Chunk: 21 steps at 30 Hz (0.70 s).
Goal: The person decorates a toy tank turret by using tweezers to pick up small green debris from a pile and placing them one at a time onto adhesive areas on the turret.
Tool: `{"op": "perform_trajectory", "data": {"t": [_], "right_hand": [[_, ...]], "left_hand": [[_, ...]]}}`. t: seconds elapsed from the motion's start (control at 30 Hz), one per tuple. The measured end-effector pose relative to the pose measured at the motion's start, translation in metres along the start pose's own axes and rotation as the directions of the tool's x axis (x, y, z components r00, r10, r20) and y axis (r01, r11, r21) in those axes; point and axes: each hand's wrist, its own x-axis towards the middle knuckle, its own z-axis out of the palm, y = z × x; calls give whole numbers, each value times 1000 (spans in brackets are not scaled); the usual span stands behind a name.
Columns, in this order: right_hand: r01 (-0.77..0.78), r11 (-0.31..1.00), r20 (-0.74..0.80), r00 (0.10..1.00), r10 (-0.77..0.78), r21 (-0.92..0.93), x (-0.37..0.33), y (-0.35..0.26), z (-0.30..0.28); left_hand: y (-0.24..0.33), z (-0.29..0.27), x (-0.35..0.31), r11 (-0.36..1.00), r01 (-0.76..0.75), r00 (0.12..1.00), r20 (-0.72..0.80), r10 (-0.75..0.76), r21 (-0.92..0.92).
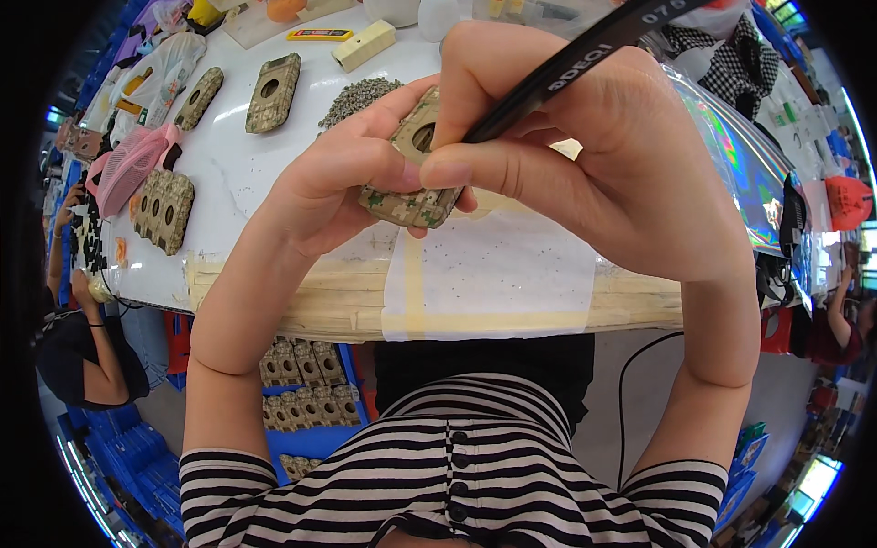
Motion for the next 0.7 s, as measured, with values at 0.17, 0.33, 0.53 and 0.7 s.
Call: {"op": "perform_trajectory", "data": {"t": [0.17, 0.33, 0.53, 0.7], "right_hand": [[15, 999, 19, 1000, -14, -41, 1, 0, -1], [15, 999, 33, 999, -13, -41, 2, 1, -2], [-66, 996, 128, 989, 73, -64, 8, -6, -10], [-162, 983, 175, 969, 176, -89, 17, -17, -11]], "left_hand": [[-1, 0, 0, 1000, -4, 1000, -6, 4, 0], [0, 0, 0, 1000, -9, 1000, -7, 10, 20], [-1, 0, 1, 1000, -9, 1000, -12, 10, 25], [1, 1, 0, 1000, -3, 1000, -12, 3, 6]]}}
